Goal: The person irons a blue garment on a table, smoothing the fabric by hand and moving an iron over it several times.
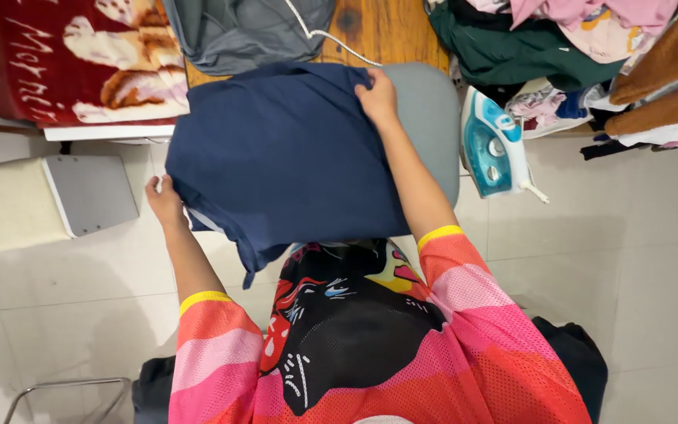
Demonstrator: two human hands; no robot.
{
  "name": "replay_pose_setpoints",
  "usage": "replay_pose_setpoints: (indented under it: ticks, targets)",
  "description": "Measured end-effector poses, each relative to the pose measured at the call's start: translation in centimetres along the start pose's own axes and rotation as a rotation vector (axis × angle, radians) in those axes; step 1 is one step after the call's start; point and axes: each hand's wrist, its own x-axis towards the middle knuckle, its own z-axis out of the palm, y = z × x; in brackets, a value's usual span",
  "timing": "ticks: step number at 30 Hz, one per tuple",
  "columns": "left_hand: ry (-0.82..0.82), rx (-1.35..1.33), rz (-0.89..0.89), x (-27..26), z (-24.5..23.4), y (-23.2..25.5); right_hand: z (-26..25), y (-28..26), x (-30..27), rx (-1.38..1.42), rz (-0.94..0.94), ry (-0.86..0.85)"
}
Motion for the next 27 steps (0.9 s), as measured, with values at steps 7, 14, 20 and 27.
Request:
replay_pose_setpoints:
  ticks: [7, 14, 20, 27]
  targets:
    - [-0.229, -0.126, -0.206, 3.3, 1.0, -0.4, 4.4, -8.6, -9.5, -0.278, -0.495, -0.127]
    - [-0.281, -0.216, -0.429, 5.9, 1.0, -0.2, 2.9, -10.8, -10.3, -0.285, -0.563, 0.049]
    - [-0.391, -0.327, -0.455, 7.6, 2.0, -0.2, 1.6, -10.4, -5.5, -0.257, -0.218, 0.092]
    - [-0.244, -0.436, -0.445, 10.0, 1.3, -0.2, 4.4, -10.0, -2.4, -0.31, -0.018, -0.191]
